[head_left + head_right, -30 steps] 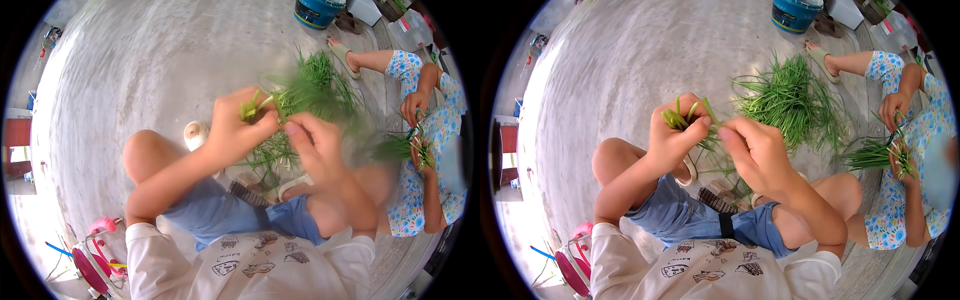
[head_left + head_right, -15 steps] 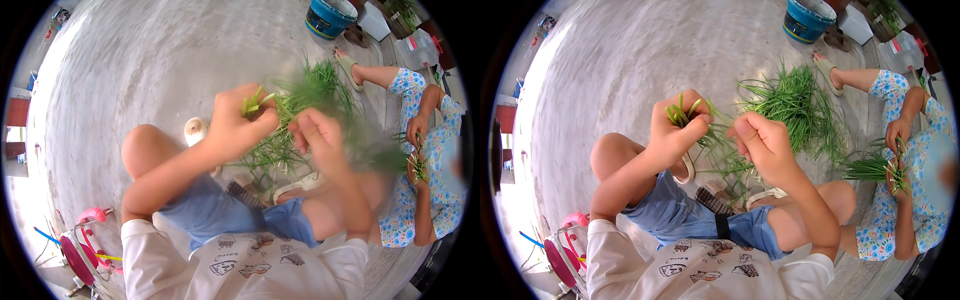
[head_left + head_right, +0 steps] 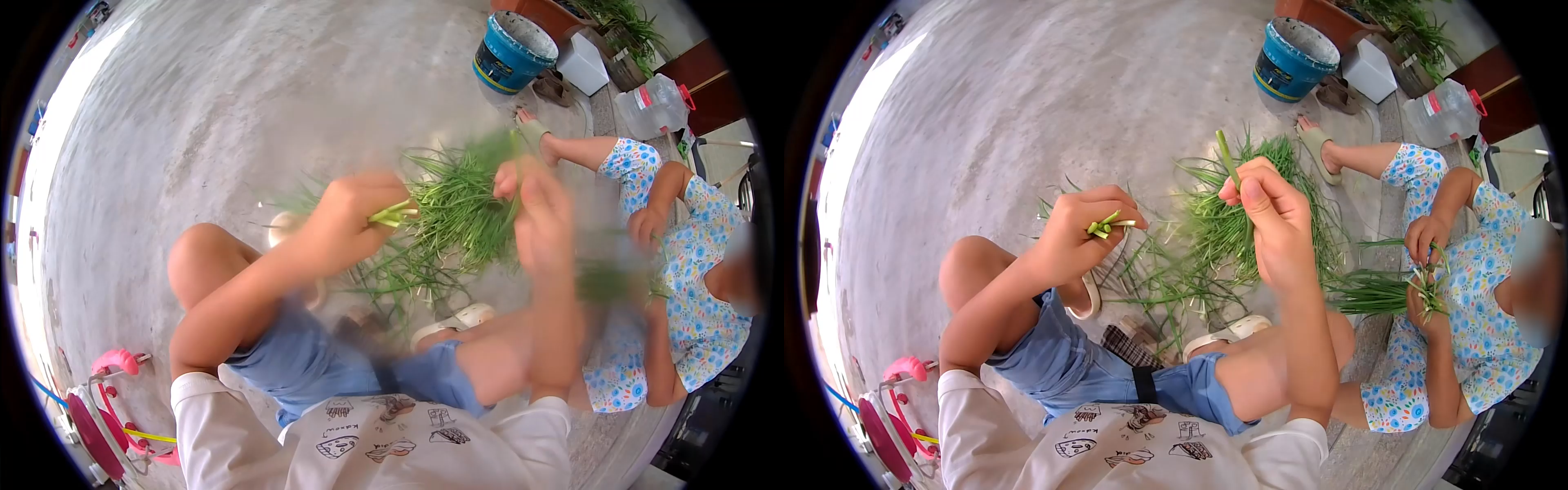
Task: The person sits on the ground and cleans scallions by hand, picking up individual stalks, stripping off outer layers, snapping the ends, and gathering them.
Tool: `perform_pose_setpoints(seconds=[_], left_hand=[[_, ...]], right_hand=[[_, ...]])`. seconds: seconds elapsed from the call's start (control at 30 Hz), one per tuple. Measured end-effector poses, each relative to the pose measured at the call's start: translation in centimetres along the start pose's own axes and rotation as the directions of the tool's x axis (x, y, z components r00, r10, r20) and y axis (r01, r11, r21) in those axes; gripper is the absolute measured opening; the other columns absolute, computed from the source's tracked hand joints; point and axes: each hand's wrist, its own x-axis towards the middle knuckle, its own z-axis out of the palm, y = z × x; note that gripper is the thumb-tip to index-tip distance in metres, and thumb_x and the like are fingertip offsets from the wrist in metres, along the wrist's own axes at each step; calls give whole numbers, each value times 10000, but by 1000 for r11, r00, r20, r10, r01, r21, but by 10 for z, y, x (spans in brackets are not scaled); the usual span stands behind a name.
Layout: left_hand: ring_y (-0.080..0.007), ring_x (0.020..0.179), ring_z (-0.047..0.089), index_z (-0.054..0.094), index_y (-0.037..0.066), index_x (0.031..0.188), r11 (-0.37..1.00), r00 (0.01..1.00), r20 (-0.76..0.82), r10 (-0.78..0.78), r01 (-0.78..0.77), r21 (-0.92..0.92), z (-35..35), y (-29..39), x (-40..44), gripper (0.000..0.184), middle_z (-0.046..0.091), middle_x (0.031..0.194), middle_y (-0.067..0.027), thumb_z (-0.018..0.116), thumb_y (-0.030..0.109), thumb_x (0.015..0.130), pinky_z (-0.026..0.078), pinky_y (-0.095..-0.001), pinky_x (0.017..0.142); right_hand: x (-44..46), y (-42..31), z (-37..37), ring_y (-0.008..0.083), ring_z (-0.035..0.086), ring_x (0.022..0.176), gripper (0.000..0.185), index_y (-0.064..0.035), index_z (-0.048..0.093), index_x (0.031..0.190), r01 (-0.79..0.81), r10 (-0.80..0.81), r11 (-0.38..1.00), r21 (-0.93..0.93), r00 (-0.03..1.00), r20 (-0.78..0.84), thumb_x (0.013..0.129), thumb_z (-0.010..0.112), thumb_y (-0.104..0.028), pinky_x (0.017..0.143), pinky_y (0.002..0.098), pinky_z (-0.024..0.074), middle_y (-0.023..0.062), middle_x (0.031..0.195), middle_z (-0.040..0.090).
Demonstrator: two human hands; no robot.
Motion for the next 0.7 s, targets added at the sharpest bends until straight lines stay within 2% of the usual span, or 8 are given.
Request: perform_pose_setpoints(seconds=[0.13,0.2,0.33,0.43,0.53,0.63,0.67,0.7], left_hand=[[-190,703,549,581,3,836,998,996,89,-2,8,-63,3,1,1,292,563,744,-77,433,-124,618,421,-261,601],[-127,712,527,575,-4,884,919,948,101,-300,316,-235,3,10,3,240,562,729,-63,434,-88,708,406,-240,625],[-87,716,494,567,-13,914,889,945,35,-324,317,-332,9,11,5,156,556,732,-56,476,13,790,387,-219,640],[-90,640,485,582,5,893,898,935,28,-352,346,-271,11,19,7,185,559,723,-46,591,135,762,386,-216,577],[-84,541,449,593,14,848,963,972,55,-228,233,-132,14,23,9,243,556,691,-22,665,193,701,358,-214,490],[-182,499,459,574,19,762,986,988,-7,-155,154,-61,22,20,9,220,517,587,-105,645,219,708,370,-299,481],[-182,499,459,574,19,762,985,987,-5,-161,160,-59,22,20,9,220,517,587,-105,645,219,708,370,-299,481],[-113,499,417,577,9,761,944,961,28,-276,276,-181,22,20,10,201,481,565,-39,638,196,721,330,-268,457]], right_hand=[[-1,0,7,113,430,709,209,2,535,815,-111,111,975,194,994,7,840,490,-201,685,239,351,35,773,515],[-2,5,9,96,452,690,199,0,542,860,-134,116,933,333,990,75,824,520,-194,652,224,372,32,788,532],[-5,10,20,60,511,661,221,-1,548,910,-229,237,954,195,971,-18,796,567,-190,596,177,402,30,804,579],[-9,14,25,67,521,656,214,-2,546,908,-233,234,969,86,972,1,792,573,-180,607,184,411,40,774,590],[-9,11,33,74,531,651,200,-2,553,898,-213,215,975,61,976,-43,789,577,-169,603,192,418,44,751,592],[-8,14,38,84,541,657,188,2,561,880,-164,173,981,105,981,-82,786,580,-160,598,201,425,45,752,591],[-7,14,38,84,541,657,188,2,561,880,-167,177,980,111,981,-81,786,580,-160,598,201,425,45,752,591],[-6,13,37,86,542,669,185,3,565,879,-161,170,981,105,981,-93,784,581,-155,598,203,426,47,757,591]])
